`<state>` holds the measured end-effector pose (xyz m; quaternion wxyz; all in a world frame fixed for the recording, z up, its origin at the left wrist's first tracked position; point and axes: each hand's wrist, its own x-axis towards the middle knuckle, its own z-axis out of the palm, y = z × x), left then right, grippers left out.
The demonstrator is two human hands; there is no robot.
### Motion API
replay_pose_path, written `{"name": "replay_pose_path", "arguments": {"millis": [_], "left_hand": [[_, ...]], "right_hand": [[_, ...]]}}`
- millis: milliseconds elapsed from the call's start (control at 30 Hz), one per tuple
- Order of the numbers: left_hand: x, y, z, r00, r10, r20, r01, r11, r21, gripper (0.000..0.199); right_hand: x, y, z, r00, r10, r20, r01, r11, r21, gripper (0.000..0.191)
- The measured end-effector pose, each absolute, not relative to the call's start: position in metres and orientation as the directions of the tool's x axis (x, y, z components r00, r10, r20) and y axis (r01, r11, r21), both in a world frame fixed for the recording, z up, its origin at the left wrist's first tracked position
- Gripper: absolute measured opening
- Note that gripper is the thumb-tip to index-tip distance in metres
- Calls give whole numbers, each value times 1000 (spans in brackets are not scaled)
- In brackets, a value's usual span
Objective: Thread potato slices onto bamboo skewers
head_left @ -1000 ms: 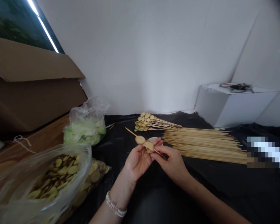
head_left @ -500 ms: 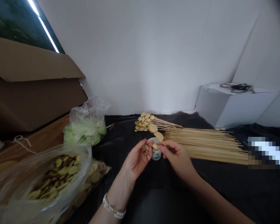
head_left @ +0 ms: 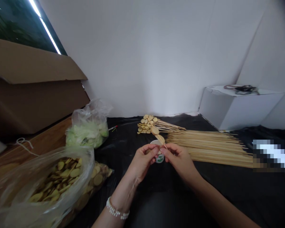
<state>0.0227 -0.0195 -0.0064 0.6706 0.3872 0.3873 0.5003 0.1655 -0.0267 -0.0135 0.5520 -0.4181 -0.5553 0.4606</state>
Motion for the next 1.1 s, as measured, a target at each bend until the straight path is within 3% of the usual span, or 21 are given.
{"name": "replay_pose_path", "arguments": {"millis": [133, 267, 467, 667, 1100], "left_hand": [[21, -17, -8, 190, 975, -113, -428, 185, 884, 19], [18, -13, -6, 180, 980, -89, -593, 180, 785, 13], [14, -7, -1, 159, 955, -252, -730, 285, 621, 6], [6, -3, -3, 93, 978, -188, -702, 198, 684, 6], [7, -10, -1, 214, 967, -139, -511, 233, 828, 33]], "right_hand": [[166, -26, -14, -57, 976, 209, -71, 205, -976, 30], [166, -26, -17, -59, 981, 184, -67, 180, -981, 31], [165, -26, -19, -91, 983, 160, -29, 158, -987, 31], [164, -26, -21, -123, 977, 173, -27, 171, -985, 29], [165, -22, -22, -94, 986, 140, -69, 134, -989, 32]]}}
